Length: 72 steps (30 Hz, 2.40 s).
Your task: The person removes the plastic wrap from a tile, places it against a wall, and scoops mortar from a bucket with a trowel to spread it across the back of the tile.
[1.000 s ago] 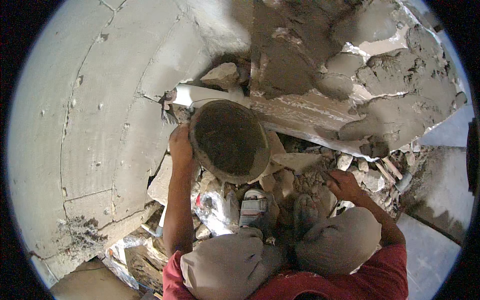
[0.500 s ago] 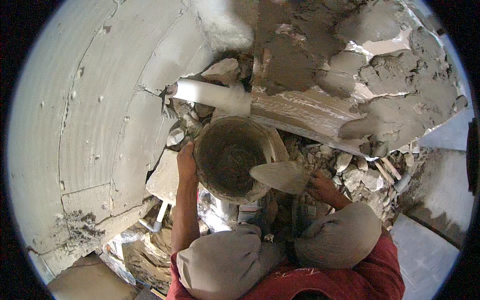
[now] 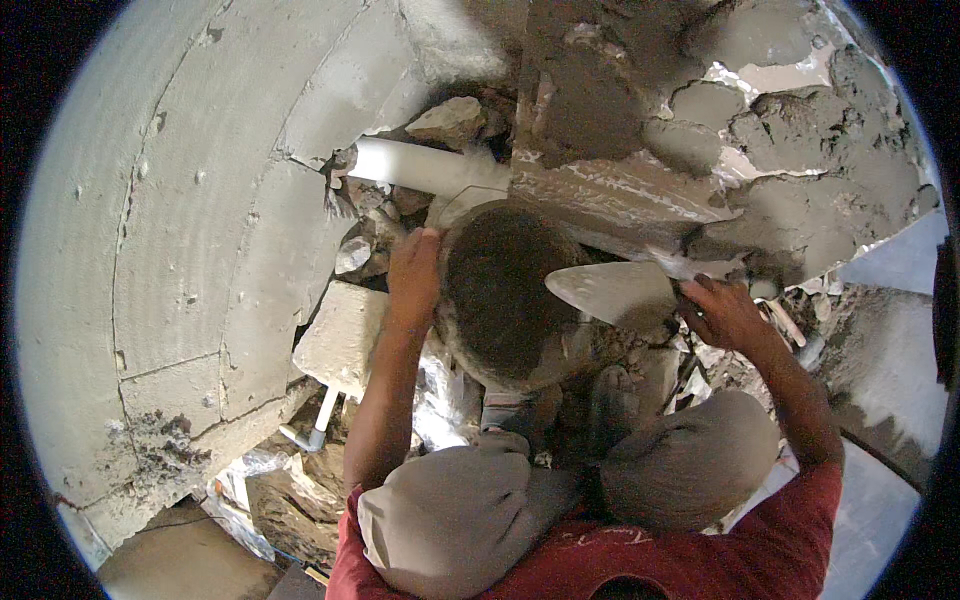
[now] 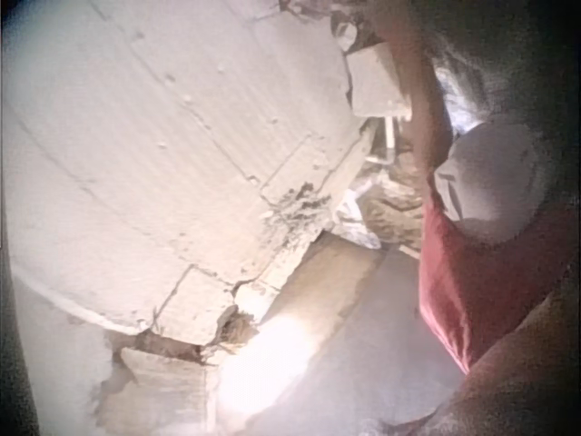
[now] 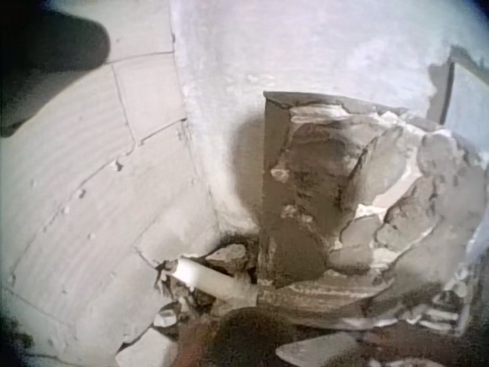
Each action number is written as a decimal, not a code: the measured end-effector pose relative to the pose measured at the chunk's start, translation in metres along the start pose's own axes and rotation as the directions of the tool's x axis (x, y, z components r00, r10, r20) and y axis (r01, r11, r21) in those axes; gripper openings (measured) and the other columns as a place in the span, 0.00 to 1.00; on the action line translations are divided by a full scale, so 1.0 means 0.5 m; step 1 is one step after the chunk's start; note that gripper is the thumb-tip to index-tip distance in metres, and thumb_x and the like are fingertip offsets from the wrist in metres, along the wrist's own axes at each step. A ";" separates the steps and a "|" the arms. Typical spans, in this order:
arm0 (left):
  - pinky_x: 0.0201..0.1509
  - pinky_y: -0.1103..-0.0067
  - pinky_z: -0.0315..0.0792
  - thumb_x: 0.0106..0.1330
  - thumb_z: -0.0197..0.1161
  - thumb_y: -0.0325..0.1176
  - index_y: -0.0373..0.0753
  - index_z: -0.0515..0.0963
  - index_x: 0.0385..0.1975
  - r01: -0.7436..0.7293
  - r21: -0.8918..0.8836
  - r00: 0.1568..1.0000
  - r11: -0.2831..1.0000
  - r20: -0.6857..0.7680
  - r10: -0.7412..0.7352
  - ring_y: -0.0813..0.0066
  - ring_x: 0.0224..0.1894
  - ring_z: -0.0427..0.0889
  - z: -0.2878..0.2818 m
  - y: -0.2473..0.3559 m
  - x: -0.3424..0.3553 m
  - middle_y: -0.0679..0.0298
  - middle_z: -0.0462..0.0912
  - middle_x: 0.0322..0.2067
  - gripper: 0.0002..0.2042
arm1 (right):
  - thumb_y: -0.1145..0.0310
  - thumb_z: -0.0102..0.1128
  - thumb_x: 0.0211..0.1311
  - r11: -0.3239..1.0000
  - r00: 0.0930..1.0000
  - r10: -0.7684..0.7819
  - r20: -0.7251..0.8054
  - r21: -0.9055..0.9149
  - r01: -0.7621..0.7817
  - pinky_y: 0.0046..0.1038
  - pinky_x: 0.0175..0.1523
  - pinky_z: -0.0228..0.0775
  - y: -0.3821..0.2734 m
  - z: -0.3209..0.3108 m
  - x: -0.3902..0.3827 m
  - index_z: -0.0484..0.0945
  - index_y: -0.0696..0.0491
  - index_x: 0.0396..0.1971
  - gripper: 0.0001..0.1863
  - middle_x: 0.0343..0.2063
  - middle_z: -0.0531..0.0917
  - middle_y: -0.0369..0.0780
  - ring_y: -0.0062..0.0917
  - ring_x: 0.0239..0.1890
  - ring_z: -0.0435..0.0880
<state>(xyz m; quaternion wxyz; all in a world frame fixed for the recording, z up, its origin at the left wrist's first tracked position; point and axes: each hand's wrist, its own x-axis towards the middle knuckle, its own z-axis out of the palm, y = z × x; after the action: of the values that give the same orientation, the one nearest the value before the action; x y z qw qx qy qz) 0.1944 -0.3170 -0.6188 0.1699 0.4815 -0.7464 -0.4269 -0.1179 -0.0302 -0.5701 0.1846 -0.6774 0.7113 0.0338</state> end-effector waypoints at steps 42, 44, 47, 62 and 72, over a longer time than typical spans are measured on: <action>0.42 0.74 0.67 0.66 0.45 0.38 0.29 0.75 0.40 0.197 -0.460 0.963 0.866 -0.075 -0.258 0.68 0.35 0.74 -0.015 -0.033 -0.032 0.57 0.78 0.34 0.18 | 0.58 0.54 0.58 0.940 0.915 0.331 -0.228 -0.002 -0.341 0.38 0.45 0.69 0.107 -0.259 -0.084 0.73 0.58 0.41 0.19 0.32 0.78 0.52 0.46 0.38 0.78; 0.42 0.74 0.67 0.66 0.45 0.38 0.29 0.75 0.40 0.203 -0.460 0.961 0.865 -0.077 -0.267 0.68 0.35 0.74 -0.013 -0.015 -0.034 0.57 0.78 0.34 0.18 | 0.57 0.54 0.59 0.916 0.913 0.363 -0.188 -0.109 -0.386 0.38 0.45 0.69 0.129 -0.294 -0.103 0.74 0.59 0.39 0.19 0.28 0.79 0.53 0.46 0.37 0.78; 0.40 0.74 0.67 0.66 0.46 0.39 0.29 0.75 0.40 0.216 -0.514 0.952 0.830 -0.078 -0.296 0.69 0.34 0.74 -0.014 -0.016 -0.035 0.58 0.78 0.33 0.18 | 0.56 0.53 0.58 0.922 0.916 0.353 -0.190 -0.097 -0.376 0.39 0.44 0.69 0.135 -0.340 -0.127 0.75 0.60 0.37 0.19 0.26 0.78 0.54 0.47 0.34 0.78; 0.44 0.77 0.64 0.66 0.47 0.40 0.29 0.76 0.36 0.062 -0.153 0.993 0.986 -0.086 -0.076 0.71 0.36 0.73 0.005 -0.047 0.024 0.59 0.78 0.33 0.18 | 0.57 0.55 0.57 0.923 0.948 0.315 0.034 0.220 -0.315 0.38 0.51 0.67 0.032 -0.095 -0.090 0.70 0.54 0.46 0.21 0.41 0.77 0.49 0.43 0.45 0.76; 0.43 0.75 0.65 0.66 0.45 0.39 0.29 0.75 0.34 0.267 -0.618 0.916 0.740 -0.077 -0.395 0.69 0.35 0.72 -0.019 -0.102 -0.065 0.60 0.76 0.32 0.17 | 0.51 0.47 0.61 0.811 0.909 0.415 -0.038 0.467 -0.351 0.42 0.45 0.69 0.022 0.123 0.150 0.67 0.57 0.50 0.26 0.36 0.78 0.54 0.48 0.41 0.77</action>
<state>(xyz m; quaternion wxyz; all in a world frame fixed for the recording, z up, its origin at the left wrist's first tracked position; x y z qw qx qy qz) 0.2457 -0.3023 -0.6491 0.3083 0.5697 -0.4550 -0.6110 -0.1163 -0.0823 -0.6524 0.2761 -0.4589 0.8325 -0.1420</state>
